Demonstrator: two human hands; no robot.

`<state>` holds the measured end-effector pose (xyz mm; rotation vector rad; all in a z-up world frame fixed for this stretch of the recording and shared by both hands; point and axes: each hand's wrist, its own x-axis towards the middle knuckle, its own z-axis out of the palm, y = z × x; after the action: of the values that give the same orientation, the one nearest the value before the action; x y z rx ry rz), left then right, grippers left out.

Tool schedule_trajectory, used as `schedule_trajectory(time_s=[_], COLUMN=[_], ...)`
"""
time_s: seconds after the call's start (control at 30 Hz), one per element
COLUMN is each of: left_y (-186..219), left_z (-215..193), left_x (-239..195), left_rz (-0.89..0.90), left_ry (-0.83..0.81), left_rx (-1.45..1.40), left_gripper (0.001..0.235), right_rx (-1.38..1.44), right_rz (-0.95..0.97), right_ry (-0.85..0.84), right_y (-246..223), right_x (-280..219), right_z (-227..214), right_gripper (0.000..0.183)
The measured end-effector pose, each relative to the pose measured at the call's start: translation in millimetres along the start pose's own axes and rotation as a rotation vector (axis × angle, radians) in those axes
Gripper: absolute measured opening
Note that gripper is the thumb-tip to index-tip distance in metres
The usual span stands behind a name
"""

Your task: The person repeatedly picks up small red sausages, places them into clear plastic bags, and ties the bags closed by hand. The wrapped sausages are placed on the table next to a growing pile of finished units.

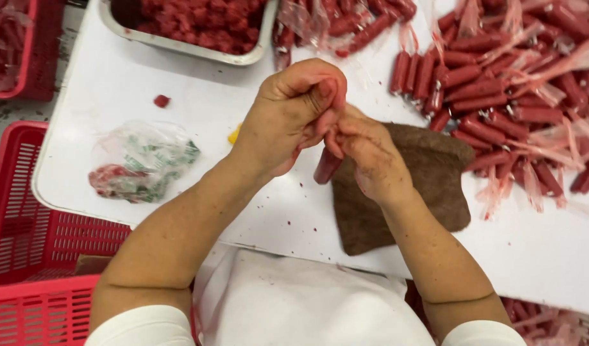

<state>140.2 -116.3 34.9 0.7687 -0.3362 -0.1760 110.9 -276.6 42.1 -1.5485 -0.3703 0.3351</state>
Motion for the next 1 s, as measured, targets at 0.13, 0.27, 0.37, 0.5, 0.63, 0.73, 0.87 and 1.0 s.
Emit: schedule_trajectory(time_s=[0.13, 0.27, 0.37, 0.5, 0.63, 0.73, 0.87, 1.0], left_y=[-8, 12, 10, -81, -119, -71, -55, -147], left_z=[19, 36, -4, -21, -14, 6, 9, 11], left_x=[-21, -50, -86, -138, -170, -134, -106, -128], left_rz=[-0.032, 0.018, -0.249, -1.062, -1.036, -0.672, 0.022, -0.036], left_ry=[-0.167, -0.299, -0.223, 0.185, 0.122, -0.37, -0.775, -0.259], left_rx=[0.462, 1.029, 0.251, -0.023, -0.151, 0.688, 1.35, 0.46], left_gripper=[0.019, 0.02, 0.062, 0.071, 0.014, 0.014, 0.012, 0.012], right_rx=[-0.405, -0.778, -1.115, -1.314, -1.024, -0.688, 0.159, 0.795], right_rz=[-0.106, -0.352, -0.441, -0.691, -0.582, -0.415, -0.047, 0.149], right_ry=[0.021, 0.021, -0.01, 0.008, -0.28, -0.411, -0.353, 0.241], right_y=[34, 34, 56, 102, 108, 55, 45, 90], right_x=[-44, -70, -91, -107, -125, -123, -136, -154], right_z=[-25, -45, -62, -42, -47, -60, -65, -36], right_gripper=[0.014, 0.028, 0.02, 0.013, 0.021, 0.026, 0.009, 0.011])
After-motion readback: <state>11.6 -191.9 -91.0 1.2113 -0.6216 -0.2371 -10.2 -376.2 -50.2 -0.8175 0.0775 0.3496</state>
